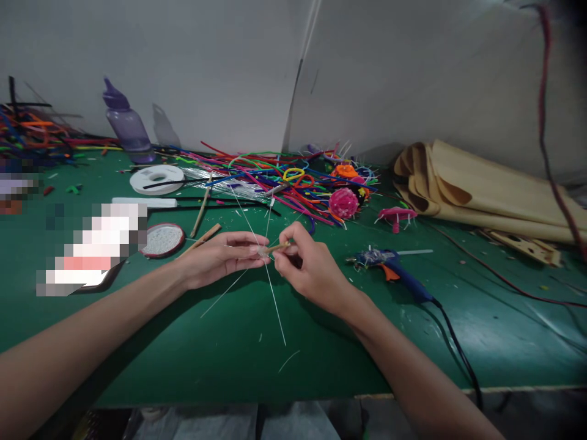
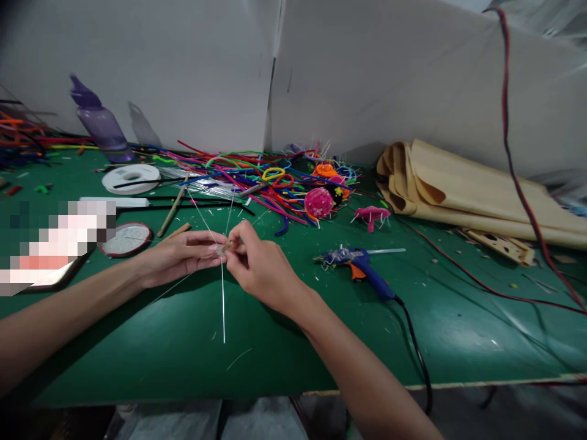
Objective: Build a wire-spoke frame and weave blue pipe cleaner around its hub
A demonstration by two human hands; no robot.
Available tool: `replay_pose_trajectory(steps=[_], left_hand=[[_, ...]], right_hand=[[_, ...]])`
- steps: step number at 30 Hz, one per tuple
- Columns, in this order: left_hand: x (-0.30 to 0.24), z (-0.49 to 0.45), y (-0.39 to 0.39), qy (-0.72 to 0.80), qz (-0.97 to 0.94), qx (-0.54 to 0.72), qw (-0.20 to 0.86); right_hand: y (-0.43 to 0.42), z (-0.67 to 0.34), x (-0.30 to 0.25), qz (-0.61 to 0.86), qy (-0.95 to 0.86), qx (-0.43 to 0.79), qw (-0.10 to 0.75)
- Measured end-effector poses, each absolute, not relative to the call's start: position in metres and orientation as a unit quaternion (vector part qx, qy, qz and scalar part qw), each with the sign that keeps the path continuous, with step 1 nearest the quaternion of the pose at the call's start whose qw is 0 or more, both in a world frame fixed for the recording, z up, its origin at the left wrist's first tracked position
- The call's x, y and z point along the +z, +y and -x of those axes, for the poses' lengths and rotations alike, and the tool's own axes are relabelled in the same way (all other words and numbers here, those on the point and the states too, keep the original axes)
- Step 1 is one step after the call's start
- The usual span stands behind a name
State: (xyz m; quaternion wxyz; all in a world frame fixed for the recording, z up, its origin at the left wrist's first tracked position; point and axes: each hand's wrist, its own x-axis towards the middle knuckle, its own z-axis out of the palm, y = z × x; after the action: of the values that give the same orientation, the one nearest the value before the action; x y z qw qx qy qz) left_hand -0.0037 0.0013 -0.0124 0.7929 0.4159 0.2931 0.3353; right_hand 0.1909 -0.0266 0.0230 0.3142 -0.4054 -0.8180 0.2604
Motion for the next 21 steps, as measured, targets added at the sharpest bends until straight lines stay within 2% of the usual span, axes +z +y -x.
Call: replay_pose_trajectory(steps=[7,14,21], left_hand=[[-0.0137,0.0047,0.0028,0.288,-0.418,0.339,0.792],[-0.0118,0.004,0.0017,0.305,-0.401,0.353,0.788],[-0.0118,0.005,0.0017,0.294,-0.402,0.338,0.799]], right_hand=[[-0.0258,-0.1905,0.0228,0.4,-0.815,0.277,0.315],[-0.0279,-0.1916,0.025,0.369,-0.791,0.31,0.379],[-0.0265,-0.1922,0.0257,0.382,-0.797,0.304,0.356]])
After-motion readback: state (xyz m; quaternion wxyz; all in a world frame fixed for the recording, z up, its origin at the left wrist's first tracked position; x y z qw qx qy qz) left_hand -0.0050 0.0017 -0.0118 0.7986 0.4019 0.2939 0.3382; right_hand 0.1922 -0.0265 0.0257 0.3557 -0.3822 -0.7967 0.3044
